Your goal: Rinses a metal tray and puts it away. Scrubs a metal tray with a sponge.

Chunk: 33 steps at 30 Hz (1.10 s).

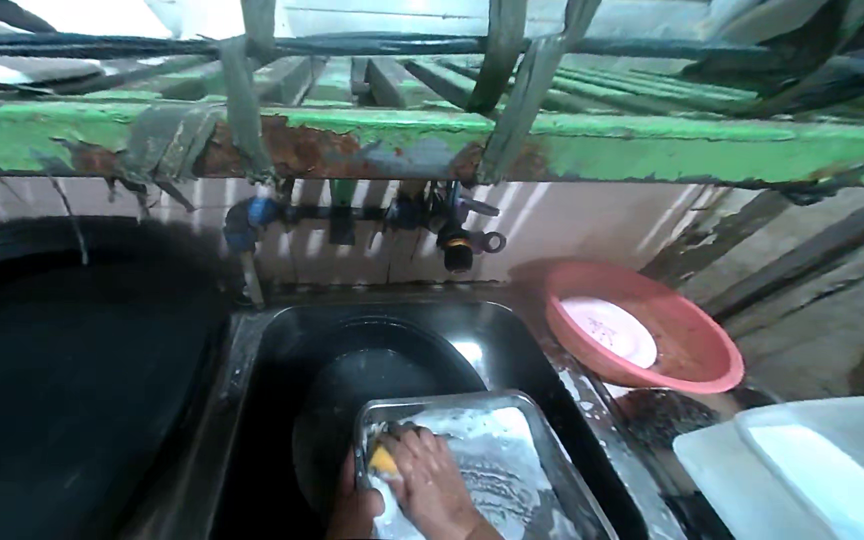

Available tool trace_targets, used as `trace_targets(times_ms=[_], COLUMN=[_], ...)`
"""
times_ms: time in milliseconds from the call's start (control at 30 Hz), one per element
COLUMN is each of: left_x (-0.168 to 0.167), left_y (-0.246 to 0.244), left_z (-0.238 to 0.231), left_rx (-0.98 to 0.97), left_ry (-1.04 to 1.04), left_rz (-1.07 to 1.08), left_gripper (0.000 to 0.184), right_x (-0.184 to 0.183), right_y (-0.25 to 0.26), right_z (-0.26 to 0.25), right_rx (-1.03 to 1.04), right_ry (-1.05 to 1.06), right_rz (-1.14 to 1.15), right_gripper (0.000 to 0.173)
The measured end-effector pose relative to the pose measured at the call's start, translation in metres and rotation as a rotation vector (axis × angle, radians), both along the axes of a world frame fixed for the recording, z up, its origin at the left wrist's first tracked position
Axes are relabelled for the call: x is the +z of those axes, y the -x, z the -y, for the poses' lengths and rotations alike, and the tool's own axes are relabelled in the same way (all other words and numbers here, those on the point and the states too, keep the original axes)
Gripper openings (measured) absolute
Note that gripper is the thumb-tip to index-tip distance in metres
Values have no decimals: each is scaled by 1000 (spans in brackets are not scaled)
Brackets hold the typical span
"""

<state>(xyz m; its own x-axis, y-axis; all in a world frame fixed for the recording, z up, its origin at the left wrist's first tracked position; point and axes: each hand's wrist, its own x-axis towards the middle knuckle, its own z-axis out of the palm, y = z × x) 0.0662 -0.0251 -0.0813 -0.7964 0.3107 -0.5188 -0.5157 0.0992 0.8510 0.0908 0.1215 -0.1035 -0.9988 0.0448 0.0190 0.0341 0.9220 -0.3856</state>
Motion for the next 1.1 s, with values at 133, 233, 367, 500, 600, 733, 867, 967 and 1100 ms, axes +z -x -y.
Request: trace_targets(times_ms=[133,233,367,500,600,733,867,967,1100], left_x=[2,-3,-2,-7,-4,-5,-3,-10,-7], left_y=[-1,0,3,3,1,1,0,-1,-4], left_z=[1,-2,-6,-2,-2,-3,-5,-3,-1], left_rx=[66,100,104,118,126,154,151,110,114], left_ry=[-51,-98,-69,-96,-105,-153,-136,-95,-126], left_rz=[63,72,94,60,68,60,88,25,31], left_gripper=[103,105,105,107,106,100,71,60,56], right_x=[32,55,67,65,71,79,65,46,10], right_y=[5,-4,-5,-41,-92,-102,-72,-45,-17], right_z=[-67,-128,-146,-133,-123,-105,-41,12,-10], right_rx=[43,-10,-87,-129,-112,-223,-131,12,-181], right_ry=[-184,-360,-545,-459,-329,-185,135,198,94], right_rz=[272,449,650,640,631,792,658,424,179], right_gripper=[38,33,33,36,36,48,50,46,52])
